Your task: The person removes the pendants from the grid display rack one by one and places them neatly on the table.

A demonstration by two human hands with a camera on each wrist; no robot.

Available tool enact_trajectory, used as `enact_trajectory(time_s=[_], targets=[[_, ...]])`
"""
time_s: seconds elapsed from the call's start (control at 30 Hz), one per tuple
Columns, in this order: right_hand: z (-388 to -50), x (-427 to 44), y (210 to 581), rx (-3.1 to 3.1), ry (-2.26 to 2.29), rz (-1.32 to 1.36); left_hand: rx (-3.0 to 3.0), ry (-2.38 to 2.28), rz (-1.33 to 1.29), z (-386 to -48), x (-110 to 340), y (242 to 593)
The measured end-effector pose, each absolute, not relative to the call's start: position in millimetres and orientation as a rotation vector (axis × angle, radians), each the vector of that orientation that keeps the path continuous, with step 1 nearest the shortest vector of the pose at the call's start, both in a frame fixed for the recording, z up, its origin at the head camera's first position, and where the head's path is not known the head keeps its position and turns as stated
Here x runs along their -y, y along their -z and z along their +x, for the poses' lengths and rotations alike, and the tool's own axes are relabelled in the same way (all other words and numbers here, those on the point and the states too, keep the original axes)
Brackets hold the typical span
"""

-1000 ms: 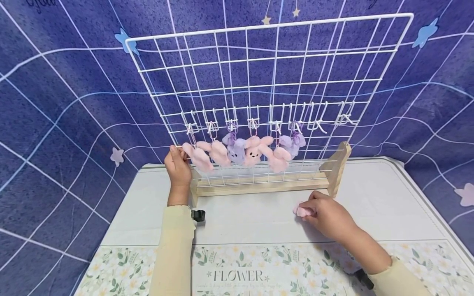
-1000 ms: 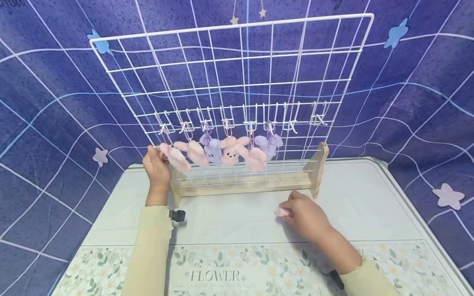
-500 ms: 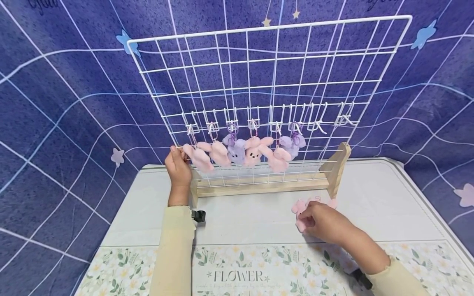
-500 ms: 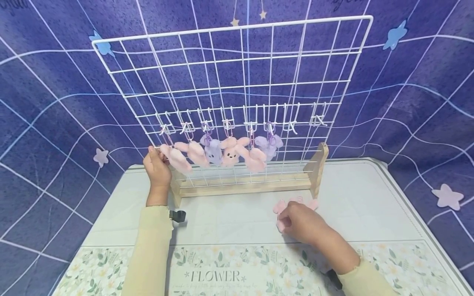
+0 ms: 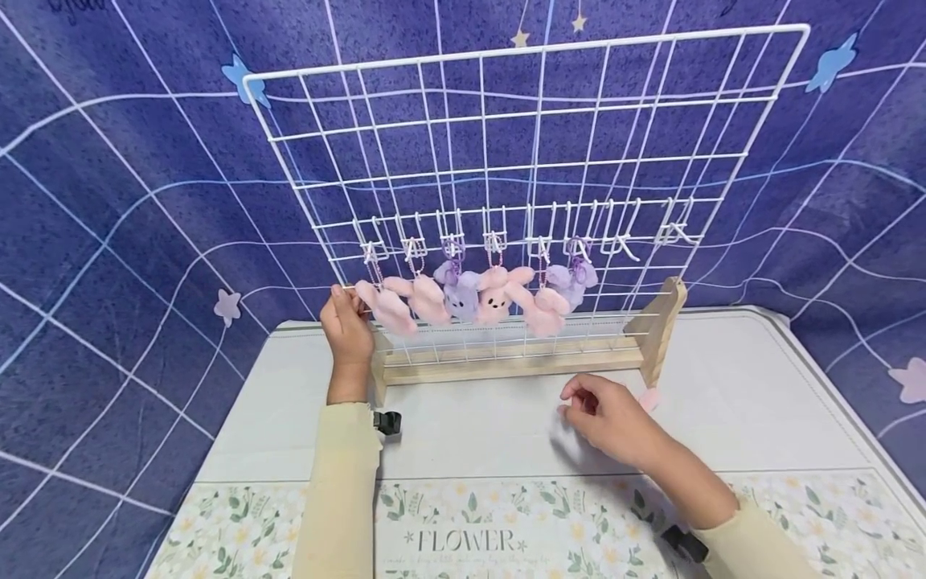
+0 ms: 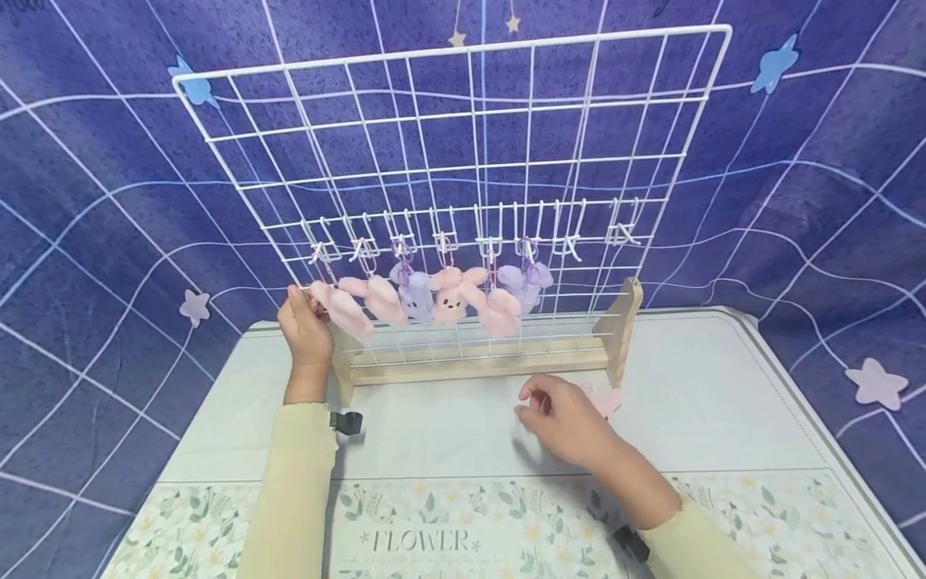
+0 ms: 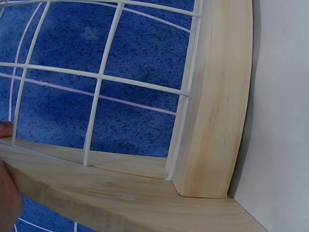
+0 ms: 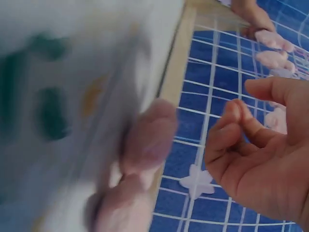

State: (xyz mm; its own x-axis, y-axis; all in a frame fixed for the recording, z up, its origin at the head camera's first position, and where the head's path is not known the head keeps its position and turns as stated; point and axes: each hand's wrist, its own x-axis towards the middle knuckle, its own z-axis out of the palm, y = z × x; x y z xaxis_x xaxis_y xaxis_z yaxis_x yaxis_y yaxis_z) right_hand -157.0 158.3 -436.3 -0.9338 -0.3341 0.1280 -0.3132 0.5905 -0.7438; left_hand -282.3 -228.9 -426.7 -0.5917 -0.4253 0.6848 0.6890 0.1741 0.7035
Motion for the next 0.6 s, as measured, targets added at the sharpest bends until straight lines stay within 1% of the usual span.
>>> enact_trajectory(time_s=[0.17,0.27,0.37,0.5,0.6], targets=[[-168.6,-147.1,425.7,-2.545,1.58,-0.456,1.57,1.576,-0.244,-280.8,229.1,428.7],[-177.6,-144.1,414.5,-2.107,1.899,-0.328,1.565,1.572,-0.245,-280.4,229.8,429.5],[-187.1,-145.1,403.5,-1.543,2.155,-0.135,1.549,1.575,-0.266,-280.8,230.3,429.1],[-198.8,-149.0,396.7,-1.037,2.318,0.03,1.536,1.591,-0.29,-281.8,229.9,427.2],[-204.5,-151.1,396.9,-0.87,2.39,0.048,1.532,1.598,-0.285,-282.7,229.3,427.2]])
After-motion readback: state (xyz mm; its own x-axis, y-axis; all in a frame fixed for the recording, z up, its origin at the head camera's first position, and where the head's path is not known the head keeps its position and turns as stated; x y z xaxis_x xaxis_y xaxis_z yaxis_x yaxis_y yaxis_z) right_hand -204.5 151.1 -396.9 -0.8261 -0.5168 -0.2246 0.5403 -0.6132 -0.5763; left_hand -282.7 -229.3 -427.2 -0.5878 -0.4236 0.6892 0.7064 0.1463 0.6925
